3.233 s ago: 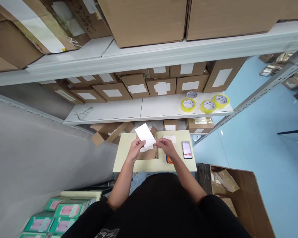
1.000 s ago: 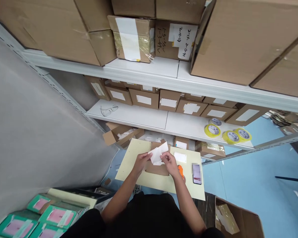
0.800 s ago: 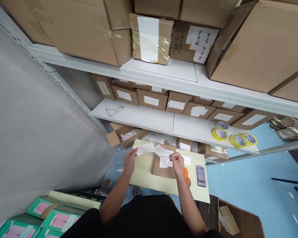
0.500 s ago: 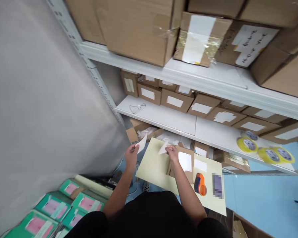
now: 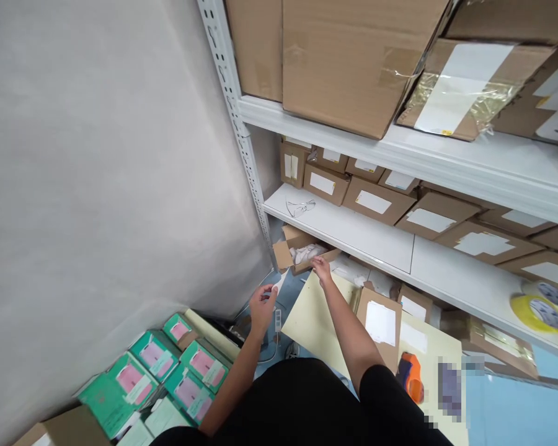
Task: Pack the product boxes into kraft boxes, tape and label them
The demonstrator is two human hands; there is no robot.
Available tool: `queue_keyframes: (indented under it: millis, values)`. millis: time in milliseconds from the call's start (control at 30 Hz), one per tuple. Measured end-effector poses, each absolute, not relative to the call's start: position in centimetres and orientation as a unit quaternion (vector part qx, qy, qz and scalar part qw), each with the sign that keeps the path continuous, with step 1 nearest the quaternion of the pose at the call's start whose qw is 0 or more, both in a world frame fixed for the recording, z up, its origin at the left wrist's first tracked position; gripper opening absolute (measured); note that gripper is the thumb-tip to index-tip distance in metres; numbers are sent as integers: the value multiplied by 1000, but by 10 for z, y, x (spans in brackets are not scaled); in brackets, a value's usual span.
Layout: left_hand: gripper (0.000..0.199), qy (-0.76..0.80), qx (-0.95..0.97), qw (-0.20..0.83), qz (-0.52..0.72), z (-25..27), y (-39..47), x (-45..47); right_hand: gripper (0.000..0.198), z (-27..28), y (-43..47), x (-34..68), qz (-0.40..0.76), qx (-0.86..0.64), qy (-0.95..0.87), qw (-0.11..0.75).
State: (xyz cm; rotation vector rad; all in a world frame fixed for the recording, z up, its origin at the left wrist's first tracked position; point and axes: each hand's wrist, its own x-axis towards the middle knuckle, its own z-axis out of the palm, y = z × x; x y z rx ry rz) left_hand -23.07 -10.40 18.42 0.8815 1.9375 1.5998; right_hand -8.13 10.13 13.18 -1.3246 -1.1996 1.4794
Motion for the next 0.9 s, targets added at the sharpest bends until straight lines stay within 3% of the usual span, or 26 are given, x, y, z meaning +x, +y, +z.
queue_keyframes:
  millis: [200, 367, 533, 667, 800, 900]
  values:
    - [14, 667, 466, 264, 517, 161, -68, -196, 49, 135, -2, -12, 719, -486, -373, 329]
    - [7, 567, 674, 276, 384, 148, -43, -113, 51, 144, -57, 45, 689, -519, -270, 429]
    - [26, 451, 785, 308, 292, 142, -42, -30, 50, 136, -68, 108, 558, -610, -194, 528]
    - [44, 475, 716, 408, 309, 125, -37, 5, 48, 127, -79, 150, 544, -607, -147, 560]
    - [30, 545, 528, 556, 341, 96, -34, 22, 43, 116, -79, 179, 597, -599, -161, 509]
    - [29, 555, 460, 588, 368, 77, -36, 32, 41, 104, -72, 195, 611, -616, -206, 453]
